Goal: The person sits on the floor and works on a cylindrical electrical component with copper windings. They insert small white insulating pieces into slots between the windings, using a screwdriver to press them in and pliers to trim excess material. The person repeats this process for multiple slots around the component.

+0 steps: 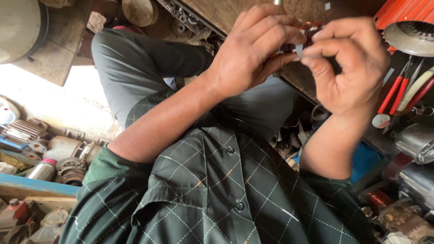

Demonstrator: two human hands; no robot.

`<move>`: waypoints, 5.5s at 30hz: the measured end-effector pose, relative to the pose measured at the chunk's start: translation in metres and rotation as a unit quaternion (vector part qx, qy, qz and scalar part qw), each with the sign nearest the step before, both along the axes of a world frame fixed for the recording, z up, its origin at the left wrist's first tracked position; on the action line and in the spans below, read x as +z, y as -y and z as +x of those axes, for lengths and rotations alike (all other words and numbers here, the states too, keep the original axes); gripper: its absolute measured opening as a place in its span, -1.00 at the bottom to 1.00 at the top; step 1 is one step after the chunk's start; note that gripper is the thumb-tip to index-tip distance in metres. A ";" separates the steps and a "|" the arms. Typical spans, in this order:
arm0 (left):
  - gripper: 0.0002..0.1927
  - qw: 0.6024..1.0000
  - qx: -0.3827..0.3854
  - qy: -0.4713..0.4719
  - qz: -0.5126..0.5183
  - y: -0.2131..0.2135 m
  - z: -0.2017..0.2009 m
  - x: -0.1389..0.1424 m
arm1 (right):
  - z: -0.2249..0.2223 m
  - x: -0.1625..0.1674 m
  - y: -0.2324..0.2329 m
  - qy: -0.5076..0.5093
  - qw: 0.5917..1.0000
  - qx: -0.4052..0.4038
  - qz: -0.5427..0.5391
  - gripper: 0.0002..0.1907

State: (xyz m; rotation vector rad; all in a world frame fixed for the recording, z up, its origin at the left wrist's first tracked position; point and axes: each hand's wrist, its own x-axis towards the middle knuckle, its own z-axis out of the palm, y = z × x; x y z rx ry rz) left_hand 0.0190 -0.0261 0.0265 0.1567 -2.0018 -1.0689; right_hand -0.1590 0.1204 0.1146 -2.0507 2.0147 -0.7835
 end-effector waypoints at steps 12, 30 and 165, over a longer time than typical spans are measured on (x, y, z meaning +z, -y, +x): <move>-0.69 0.999 0.009 -0.021 0.029 0.000 -0.003 0.006 | -0.029 0.006 0.008 0.113 0.990 0.054 0.066 -0.78; -0.70 0.992 -0.034 -0.066 0.103 0.000 -0.008 -0.001 | -0.029 -0.003 0.024 0.327 0.934 -0.050 0.135 -0.81; -0.36 0.983 -0.114 0.047 0.133 0.009 -0.041 0.059 | 0.005 -0.029 -0.001 0.342 0.906 -0.151 -0.200 -0.88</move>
